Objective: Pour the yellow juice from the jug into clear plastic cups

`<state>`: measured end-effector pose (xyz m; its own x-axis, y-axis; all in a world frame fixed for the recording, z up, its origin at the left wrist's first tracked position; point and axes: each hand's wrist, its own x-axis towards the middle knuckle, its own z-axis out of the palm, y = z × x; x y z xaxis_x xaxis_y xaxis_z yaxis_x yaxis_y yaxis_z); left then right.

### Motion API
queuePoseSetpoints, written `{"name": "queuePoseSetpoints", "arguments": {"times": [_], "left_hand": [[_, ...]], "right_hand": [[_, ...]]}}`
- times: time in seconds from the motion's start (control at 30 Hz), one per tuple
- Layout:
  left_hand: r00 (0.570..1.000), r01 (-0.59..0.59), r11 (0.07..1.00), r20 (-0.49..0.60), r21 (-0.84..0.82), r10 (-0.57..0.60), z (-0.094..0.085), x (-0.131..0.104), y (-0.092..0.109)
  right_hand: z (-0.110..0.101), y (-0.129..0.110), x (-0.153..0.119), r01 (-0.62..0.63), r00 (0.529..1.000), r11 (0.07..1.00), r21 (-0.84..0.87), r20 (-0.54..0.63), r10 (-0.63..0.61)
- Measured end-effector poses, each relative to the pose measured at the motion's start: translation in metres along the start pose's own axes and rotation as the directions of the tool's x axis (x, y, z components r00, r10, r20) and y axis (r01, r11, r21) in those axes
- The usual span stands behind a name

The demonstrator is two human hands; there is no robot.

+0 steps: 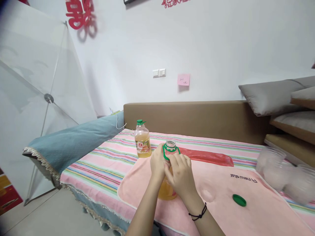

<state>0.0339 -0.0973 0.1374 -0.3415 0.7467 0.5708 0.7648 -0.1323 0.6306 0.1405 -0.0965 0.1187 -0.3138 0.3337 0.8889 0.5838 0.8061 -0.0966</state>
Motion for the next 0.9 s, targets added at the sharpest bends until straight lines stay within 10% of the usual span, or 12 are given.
{"name": "queuePoseSetpoints", "arguments": {"times": [0.9], "left_hand": [[0.999, -0.025, 1.0, -0.032, 0.008, 0.025, 0.002, -0.0016, -0.0014]], "right_hand": [[0.001, 0.0002, -0.002, 0.003, 1.0, 1.0, -0.012, -0.002, -0.003]]}}
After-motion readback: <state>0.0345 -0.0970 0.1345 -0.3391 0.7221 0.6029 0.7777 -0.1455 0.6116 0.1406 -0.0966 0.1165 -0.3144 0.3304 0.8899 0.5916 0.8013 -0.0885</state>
